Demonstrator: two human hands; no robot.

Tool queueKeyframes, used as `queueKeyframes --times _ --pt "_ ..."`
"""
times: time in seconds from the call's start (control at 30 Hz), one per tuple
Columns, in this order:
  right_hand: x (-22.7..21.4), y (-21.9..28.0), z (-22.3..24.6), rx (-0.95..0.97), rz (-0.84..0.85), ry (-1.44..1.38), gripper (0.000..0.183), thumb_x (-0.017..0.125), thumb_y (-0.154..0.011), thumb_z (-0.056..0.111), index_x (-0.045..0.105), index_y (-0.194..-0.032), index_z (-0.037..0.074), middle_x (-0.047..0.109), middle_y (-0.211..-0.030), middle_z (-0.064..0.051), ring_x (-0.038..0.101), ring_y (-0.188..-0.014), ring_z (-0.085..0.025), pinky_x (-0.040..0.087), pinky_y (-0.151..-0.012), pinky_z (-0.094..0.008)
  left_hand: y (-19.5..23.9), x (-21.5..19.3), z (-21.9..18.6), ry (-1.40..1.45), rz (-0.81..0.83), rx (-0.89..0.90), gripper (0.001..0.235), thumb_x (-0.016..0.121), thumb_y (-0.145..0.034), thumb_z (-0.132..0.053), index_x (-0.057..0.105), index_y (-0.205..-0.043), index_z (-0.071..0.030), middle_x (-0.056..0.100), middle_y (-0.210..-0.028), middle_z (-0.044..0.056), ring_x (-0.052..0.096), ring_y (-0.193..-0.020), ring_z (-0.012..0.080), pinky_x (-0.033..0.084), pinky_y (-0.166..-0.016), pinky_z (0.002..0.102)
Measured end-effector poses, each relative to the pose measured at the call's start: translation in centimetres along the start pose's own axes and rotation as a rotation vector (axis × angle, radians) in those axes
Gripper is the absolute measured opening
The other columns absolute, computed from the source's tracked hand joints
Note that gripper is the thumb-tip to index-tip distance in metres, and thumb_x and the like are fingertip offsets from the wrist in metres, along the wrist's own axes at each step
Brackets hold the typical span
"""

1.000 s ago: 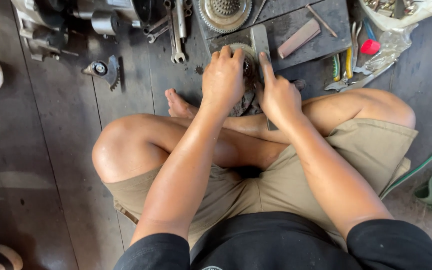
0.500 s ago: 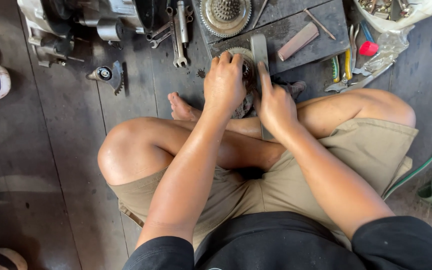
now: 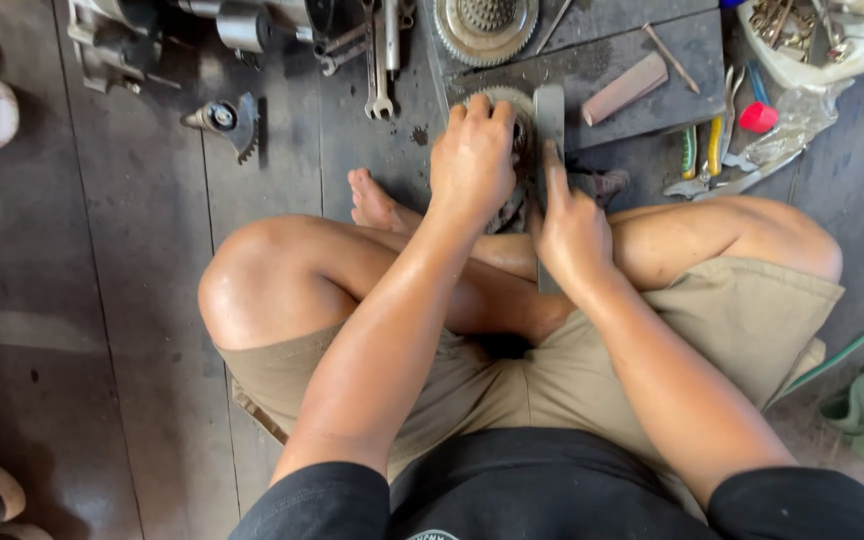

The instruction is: Cleaning and deburring a gear-like engine component using a metal file while sitting on the floor.

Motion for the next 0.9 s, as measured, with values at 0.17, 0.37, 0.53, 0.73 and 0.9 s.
queueKeyframes --times 0.17,0.37,0.53,0.73,0.9 --pt "-1.6 -3.2 0.3 -0.055 -0.088 -0.202 0.074 0.07 -0.089 0.003 0.037 -0.155 0.003 0.071 -0.081 -0.028 0.067 -0.066 -0.05 0.049 -0.053 -0.057 -0.6 -0.4 0.6 -0.008 -0.119 0.02 0.025 0.068 -0.075 0.001 0.06 -0.097 -0.006 0.057 -0.097 0.013 0.064 -0.085 0.0335 0.06 -0.064 0.046" --pt "-1.4 0.1 0.9 -0.014 -0.043 -0.093 0.076 0.071 -0.09 0.012 0.037 -0.157 0.001 0.066 -0.067 -0.022 0.062 -0.051 -0.044 0.047 -0.045 -0.054 -0.8 -0.5 0.6 -0.004 -0.074 0.014 0.027 0.073 -0.074 -0.005 0.062 -0.099 -0.005 0.061 -0.097 0.015 0.066 -0.085 0.0343 0.06 -0.068 0.045" --pt "-1.0 -3.6 -0.2 -0.068 -0.126 -0.147 0.073 0.07 -0.093 0.006 0.034 -0.157 0.0 0.069 -0.076 -0.027 0.064 -0.058 -0.048 0.047 -0.049 -0.056 -1.0 -0.3 0.4 -0.018 -0.113 0.049 0.029 0.071 -0.073 -0.003 0.063 -0.101 -0.005 0.06 -0.096 0.015 0.065 -0.084 0.0335 0.06 -0.065 0.045" --pt "-1.4 -0.6 1.6 -0.008 -0.007 -0.174 0.065 0.066 -0.096 0.013 0.04 -0.156 0.007 0.068 -0.081 -0.032 0.072 -0.067 -0.046 0.058 -0.051 -0.052 -1.8 -0.2 0.9 0.003 0.059 -0.023 0.04 0.085 -0.08 -0.025 0.067 -0.11 -0.006 0.065 -0.105 0.013 0.068 -0.106 0.0358 0.063 -0.075 0.05" --pt "-1.1 -2.8 0.4 -0.068 -0.065 -0.296 0.068 0.067 -0.095 0.007 0.038 -0.156 0.006 0.069 -0.082 -0.033 0.071 -0.067 -0.049 0.054 -0.048 -0.053 -1.7 1.2 1.3 -0.017 0.059 0.007 0.04 0.087 -0.077 -0.027 0.067 -0.105 -0.007 0.064 -0.103 0.013 0.067 -0.106 0.0371 0.064 -0.076 0.051"
Point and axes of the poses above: each hand's wrist, its own y-axis away from the middle knuckle, its own x-axis out of the palm, z = x × y, the point moved 6 cm from there along -y, towards the middle knuckle
